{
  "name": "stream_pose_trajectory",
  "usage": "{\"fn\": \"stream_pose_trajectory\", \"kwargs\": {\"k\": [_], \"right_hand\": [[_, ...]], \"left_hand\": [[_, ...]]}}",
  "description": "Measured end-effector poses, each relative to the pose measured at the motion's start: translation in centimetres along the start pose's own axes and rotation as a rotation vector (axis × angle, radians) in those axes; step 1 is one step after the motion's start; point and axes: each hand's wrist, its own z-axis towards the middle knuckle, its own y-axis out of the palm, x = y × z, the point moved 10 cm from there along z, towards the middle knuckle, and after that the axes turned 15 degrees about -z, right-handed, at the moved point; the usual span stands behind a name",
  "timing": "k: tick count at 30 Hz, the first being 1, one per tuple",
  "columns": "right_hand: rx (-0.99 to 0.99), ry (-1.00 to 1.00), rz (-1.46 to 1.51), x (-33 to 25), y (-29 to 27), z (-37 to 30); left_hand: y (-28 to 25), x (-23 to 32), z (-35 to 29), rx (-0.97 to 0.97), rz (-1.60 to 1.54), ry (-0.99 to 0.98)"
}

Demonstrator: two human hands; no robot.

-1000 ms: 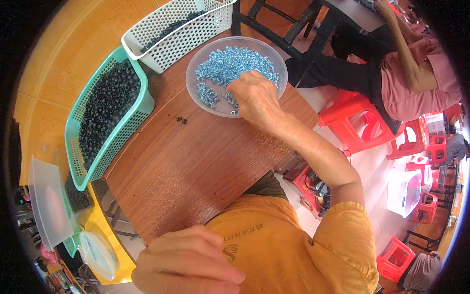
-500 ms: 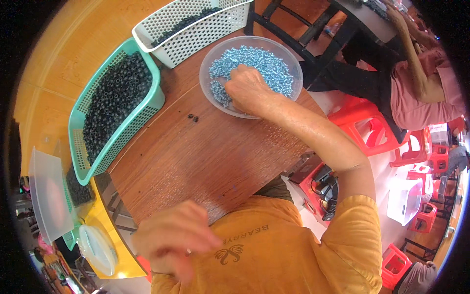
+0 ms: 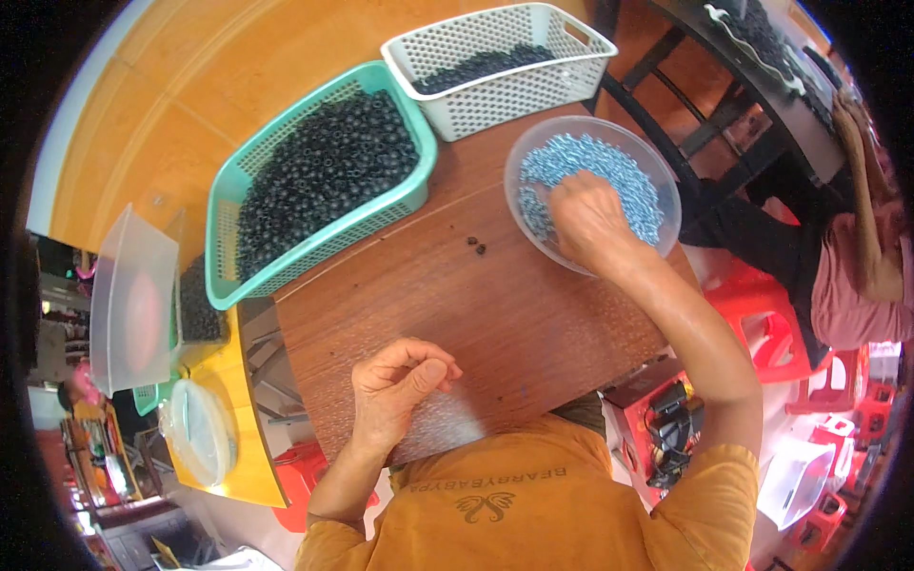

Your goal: The person repeatedly picks small black cylindrical parts from a green basket and light blue metallic pieces from a clear bowl, then inserts the blue pieces into the black parts by hand. The assembled units are placed back into the green basket. The process is repeated continuously throughout the clip.

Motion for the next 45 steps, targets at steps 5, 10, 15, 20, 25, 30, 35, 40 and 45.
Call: {"fn": "stream_pose_trajectory", "kwargs": {"k": [5, 10, 15, 20, 25, 30, 35, 40, 45], "right_hand": [[0.107, 0.076, 0.118, 1.4, -0.7, -1.2], [0.115, 0.154, 0.342, 1.8, -2.4, -1.6], [0.145, 0.232, 0.420, 1.8, -3.5, -1.9], [0.187, 0.290, 0.491, 2.9, -4.4, -2.7], [0.144, 0.412, 0.652, 3.6, -3.5, -3.8], [0.166, 0.392, 0.684, 2.9, -3.8, -3.6], [0.187, 0.404, 0.712, 2.7, -4.3, -4.2], [0.183, 0.399, 0.722, 2.2, -4.3, -4.8], [0.209, 0.418, 0.792, 2.0, -5.4, -5.2]], "left_hand": [[-2.0, 8.1, 0.7, 0.080, 0.395, 0.287], [-4.8, 17.5, 5.7, 0.221, 0.843, 0.596], [-8.7, 15.3, 14.7, 0.099, 1.216, 0.357], [-10.4, 15.0, 16.8, -0.027, 1.227, 0.244], [-9.9, 13.7, 15.3, -0.018, 1.266, 0.055], [-9.8, 13.0, 15.4, -0.069, 1.330, 0.046], [-10.5, 12.4, 15.4, -0.091, 1.285, 0.062], [-10.5, 13.2, 15.2, -0.030, 1.258, 0.113], [-10.8, 15.6, 12.9, 0.081, 0.506, 0.134]]}}
